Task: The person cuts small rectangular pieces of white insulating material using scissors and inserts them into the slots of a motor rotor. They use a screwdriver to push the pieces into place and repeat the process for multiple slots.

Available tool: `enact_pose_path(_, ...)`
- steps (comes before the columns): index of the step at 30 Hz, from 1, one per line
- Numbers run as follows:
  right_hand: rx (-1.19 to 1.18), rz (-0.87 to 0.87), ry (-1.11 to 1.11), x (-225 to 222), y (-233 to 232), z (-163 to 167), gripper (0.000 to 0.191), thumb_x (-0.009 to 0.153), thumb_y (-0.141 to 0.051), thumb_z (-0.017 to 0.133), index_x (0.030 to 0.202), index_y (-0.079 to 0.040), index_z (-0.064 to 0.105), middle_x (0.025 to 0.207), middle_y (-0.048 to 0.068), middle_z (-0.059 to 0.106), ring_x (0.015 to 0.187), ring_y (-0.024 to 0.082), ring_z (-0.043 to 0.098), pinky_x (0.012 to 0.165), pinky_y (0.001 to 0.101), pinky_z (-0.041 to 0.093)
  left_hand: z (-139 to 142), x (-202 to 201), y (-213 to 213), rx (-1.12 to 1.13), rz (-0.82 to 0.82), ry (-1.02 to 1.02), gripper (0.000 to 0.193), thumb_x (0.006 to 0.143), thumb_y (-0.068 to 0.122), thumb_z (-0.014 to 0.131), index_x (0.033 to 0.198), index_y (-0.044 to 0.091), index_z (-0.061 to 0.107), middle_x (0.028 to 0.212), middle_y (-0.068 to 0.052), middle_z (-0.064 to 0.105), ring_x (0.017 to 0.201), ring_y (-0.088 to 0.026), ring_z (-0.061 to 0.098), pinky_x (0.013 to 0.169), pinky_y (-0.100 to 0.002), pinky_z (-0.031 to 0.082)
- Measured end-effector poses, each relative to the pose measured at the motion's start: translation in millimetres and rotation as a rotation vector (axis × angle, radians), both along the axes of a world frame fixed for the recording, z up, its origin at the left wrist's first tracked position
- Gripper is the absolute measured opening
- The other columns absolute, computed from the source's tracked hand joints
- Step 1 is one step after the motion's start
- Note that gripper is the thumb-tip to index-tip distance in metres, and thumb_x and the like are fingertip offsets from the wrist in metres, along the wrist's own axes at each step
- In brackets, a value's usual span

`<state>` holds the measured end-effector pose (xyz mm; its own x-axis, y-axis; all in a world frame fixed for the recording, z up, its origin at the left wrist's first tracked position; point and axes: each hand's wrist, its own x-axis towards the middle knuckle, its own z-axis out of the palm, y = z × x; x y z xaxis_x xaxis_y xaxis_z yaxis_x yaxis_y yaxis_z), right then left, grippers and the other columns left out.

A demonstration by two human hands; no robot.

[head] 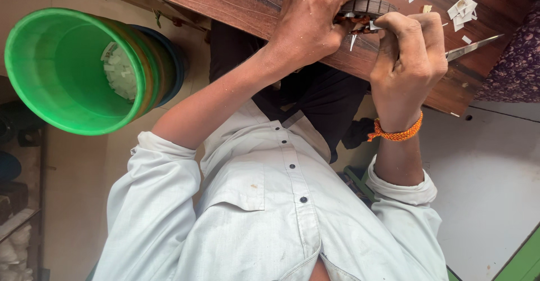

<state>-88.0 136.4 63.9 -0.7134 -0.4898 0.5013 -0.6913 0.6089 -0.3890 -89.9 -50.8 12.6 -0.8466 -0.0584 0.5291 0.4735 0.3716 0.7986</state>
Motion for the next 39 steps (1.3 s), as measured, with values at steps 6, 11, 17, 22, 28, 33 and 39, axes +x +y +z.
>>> enact_pose_path(6,-0.075,0.098,0.027,-2,-6,7,0.026,0.096,0.017,0.076,0.115,-0.001,0.073,0.103,0.012,0.068,0.087,0.019,0.071,0.073,0.0289,0.057,-4,-1,2,0.006,0.0,0.007,0.028,0.087,-0.003,0.077,0.108,0.015,0.072,0.091,0.002,0.075,0.083,-0.015,0.075,0.07,-0.031,0.061)
enact_pose_path(11,-0.118,0.058,0.067,0,-5,-4,0.023,0.099,0.013,0.084,0.115,-0.002,0.077,0.105,0.012,0.075,0.096,0.022,0.075,0.079,0.0304,0.061,-2,1,-8,-0.042,-0.123,-0.002,0.03,0.091,0.009,0.082,0.118,0.01,0.068,0.1,-0.004,0.074,0.089,-0.019,0.075,0.075,-0.035,0.061)
enact_pose_path(17,-0.202,0.037,0.043,2,-1,-16,0.022,0.099,0.014,0.084,0.112,-0.001,0.075,0.103,0.011,0.075,0.095,0.021,0.075,0.076,0.0295,0.06,-4,12,-19,-0.002,-0.226,-0.028,0.029,0.101,0.012,0.07,0.13,0.011,0.066,0.118,-0.006,0.075,0.105,-0.02,0.075,0.095,-0.038,0.059)
enact_pose_path(22,-0.229,0.055,-0.01,-6,1,-17,0.022,0.096,0.016,0.083,0.107,0.0,0.073,0.098,0.012,0.075,0.085,0.018,0.071,0.066,0.0274,0.054,-2,16,-13,0.0,-0.161,-0.195,0.037,0.096,0.014,0.069,0.133,0.012,0.065,0.121,-0.008,0.075,0.107,-0.022,0.074,0.097,-0.037,0.059)
enact_pose_path(28,-0.182,0.259,0.027,-29,17,-17,0.027,0.095,0.017,0.085,0.107,-0.001,0.07,0.096,0.012,0.071,0.084,0.019,0.072,0.065,0.0279,0.056,15,16,-14,-0.138,-0.106,-0.272,0.03,0.091,0.012,0.072,0.121,0.01,0.067,0.109,-0.011,0.069,0.105,-0.029,0.066,0.088,-0.046,0.055)
enact_pose_path(33,-0.155,0.308,0.071,-44,31,-23,0.029,0.094,0.017,0.091,0.107,-0.002,0.073,0.094,0.012,0.07,0.084,0.021,0.072,0.064,0.0289,0.056,23,12,-2,-0.214,-0.078,-0.296,0.029,0.094,0.017,0.079,0.12,0.01,0.067,0.101,-0.009,0.068,0.098,-0.029,0.064,0.083,-0.048,0.055)
enact_pose_path(39,-0.132,0.429,0.16,-55,32,-19,0.025,0.089,0.015,0.088,0.105,0.003,0.073,0.09,0.014,0.067,0.084,0.026,0.071,0.069,0.0323,0.059,20,8,1,-0.28,-0.059,-0.234,0.035,0.093,0.019,0.083,0.123,0.01,0.067,0.095,-0.005,0.069,0.096,-0.023,0.067,0.079,-0.043,0.059)
